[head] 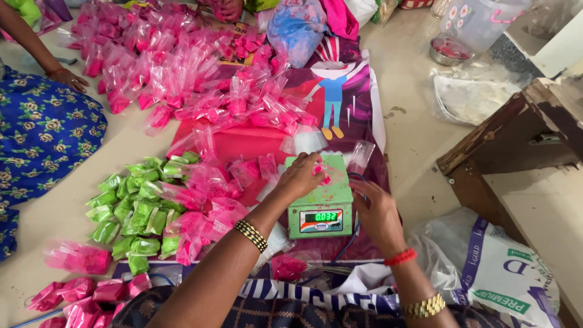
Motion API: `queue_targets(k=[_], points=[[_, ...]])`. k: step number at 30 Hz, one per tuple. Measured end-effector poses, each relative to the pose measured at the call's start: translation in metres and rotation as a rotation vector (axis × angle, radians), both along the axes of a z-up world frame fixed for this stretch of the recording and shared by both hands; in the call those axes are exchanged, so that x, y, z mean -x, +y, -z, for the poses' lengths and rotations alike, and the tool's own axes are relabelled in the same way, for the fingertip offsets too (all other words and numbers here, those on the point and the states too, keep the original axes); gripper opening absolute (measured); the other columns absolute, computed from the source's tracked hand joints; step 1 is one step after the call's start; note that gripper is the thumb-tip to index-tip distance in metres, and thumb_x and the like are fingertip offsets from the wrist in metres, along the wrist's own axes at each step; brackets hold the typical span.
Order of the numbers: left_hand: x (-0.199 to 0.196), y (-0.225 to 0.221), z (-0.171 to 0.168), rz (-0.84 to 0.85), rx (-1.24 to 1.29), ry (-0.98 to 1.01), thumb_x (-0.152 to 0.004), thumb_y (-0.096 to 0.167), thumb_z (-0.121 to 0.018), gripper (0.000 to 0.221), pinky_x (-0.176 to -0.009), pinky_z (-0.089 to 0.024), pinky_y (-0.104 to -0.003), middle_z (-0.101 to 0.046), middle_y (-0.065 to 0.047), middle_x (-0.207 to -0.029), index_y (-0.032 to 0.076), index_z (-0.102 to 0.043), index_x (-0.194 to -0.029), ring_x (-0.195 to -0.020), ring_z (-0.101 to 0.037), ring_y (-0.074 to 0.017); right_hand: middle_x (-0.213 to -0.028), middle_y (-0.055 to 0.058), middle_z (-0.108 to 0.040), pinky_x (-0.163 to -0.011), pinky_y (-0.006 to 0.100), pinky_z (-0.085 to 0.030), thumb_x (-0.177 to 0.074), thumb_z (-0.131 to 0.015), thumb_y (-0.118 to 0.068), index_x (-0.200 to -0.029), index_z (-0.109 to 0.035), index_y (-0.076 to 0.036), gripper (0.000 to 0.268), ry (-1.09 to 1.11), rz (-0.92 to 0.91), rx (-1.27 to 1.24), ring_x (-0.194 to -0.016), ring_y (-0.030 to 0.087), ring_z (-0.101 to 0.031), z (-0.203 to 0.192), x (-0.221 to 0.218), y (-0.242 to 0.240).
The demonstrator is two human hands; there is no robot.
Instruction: The person weighs a pink powder substance using a scale and packages it into small plastic bags.
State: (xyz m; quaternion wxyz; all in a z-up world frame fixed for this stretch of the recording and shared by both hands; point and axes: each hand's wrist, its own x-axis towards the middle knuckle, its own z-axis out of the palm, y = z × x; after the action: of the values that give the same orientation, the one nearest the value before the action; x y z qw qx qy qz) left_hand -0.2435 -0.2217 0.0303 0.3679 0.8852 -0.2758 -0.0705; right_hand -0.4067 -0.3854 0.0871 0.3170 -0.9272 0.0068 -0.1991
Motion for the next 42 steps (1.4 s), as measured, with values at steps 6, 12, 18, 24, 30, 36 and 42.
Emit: queue_targets(k=[6,12,18,24,30,36,42], points=[[0.036,0.016,-0.018,-0.020,0.199,-0.014,-0.090,0.040,-0.072,0.060,-0.095,-0.052,-0.050,-0.053,-0.024,-0.135,0.007,-0.049,-0.135,-0.116,-0.061,-0.0419,-0.099,0.019,-0.076,-0.078,0.040,-0.061,-0.084,-0.072,-0.012,-0.106,-0.077,-0.008,0.023,0.269,0.022,-0.056,-0.094,0.034,-0.077,0.131,0.046,-0.024],[0.096,0.069,0.069,-0.158,0.157,-0.025,-0.091,0.030,-0.072,0.051,-0.096,-0.052,-0.050,-0.059,-0.022,-0.130,0.008,-0.051,-0.132,-0.118,-0.060,-0.0430,-0.117,0.019,-0.071,-0.095,0.043,-0.054,-0.070,-0.088,-0.017,-0.117,-0.068,-0.005,0.053,0.647,-0.173,0.119,-0.114,0.037,-0.066,0.169,0.055,-0.004],[0.162,0.114,0.117,-0.223,-0.277,0.421,-0.085,0.026,-0.078,0.057,-0.100,-0.051,-0.049,-0.058,-0.016,-0.131,0.014,-0.050,-0.133,-0.123,-0.059,-0.0389,-0.116,0.019,-0.071,-0.096,0.046,-0.054,-0.064,-0.093,-0.022,-0.110,-0.069,-0.005,0.054,0.860,-0.170,0.254,-0.116,0.038,-0.064,0.183,0.038,0.000],[0.172,0.107,0.151,-0.291,-0.283,0.513,-0.079,0.023,-0.085,0.076,-0.102,-0.052,-0.047,-0.053,-0.024,-0.133,0.013,-0.042,-0.140,-0.124,-0.058,-0.0436,-0.113,0.020,-0.072,-0.093,0.048,-0.056,-0.073,-0.087,-0.022,-0.105,-0.071,-0.005,0.040,0.922,-0.160,0.418,-0.112,0.038,-0.068,0.201,0.033,0.009],[0.163,0.107,0.180,-0.293,-0.265,0.487,-0.083,0.018,-0.080,0.066,-0.101,-0.053,-0.048,-0.055,-0.021,-0.132,0.018,-0.048,-0.140,-0.122,-0.059,-0.0415,-0.101,0.017,-0.074,-0.088,0.050,-0.053,-0.080,-0.075,-0.015,-0.099,-0.073,-0.007,0.020,0.720,-0.167,0.297,-0.101,0.036,-0.070,0.193,0.038,0.012],[0.153,0.109,0.242,-0.421,0.078,0.539,-0.089,0.021,-0.068,0.043,-0.095,-0.057,-0.046,-0.072,-0.018,-0.117,0.013,-0.060,-0.130,-0.111,-0.070,-0.0344,-0.091,0.017,-0.074,-0.076,0.043,-0.057,-0.083,-0.072,-0.012,-0.101,-0.071,-0.005,0.018,0.513,-0.274,0.017,-0.081,0.034,-0.073,0.085,0.045,0.050],[0.152,0.102,0.176,-0.556,0.831,1.391,-0.091,0.025,-0.051,0.043,-0.080,-0.064,-0.058,-0.064,-0.018,-0.122,0.010,-0.054,-0.130,-0.094,-0.069,-0.0363,-0.090,0.015,-0.073,-0.073,0.042,-0.056,-0.090,-0.067,-0.008,-0.104,-0.070,-0.007,0.014,0.238,-0.418,-0.010,-0.081,0.035,-0.073,0.045,0.050,0.078]])
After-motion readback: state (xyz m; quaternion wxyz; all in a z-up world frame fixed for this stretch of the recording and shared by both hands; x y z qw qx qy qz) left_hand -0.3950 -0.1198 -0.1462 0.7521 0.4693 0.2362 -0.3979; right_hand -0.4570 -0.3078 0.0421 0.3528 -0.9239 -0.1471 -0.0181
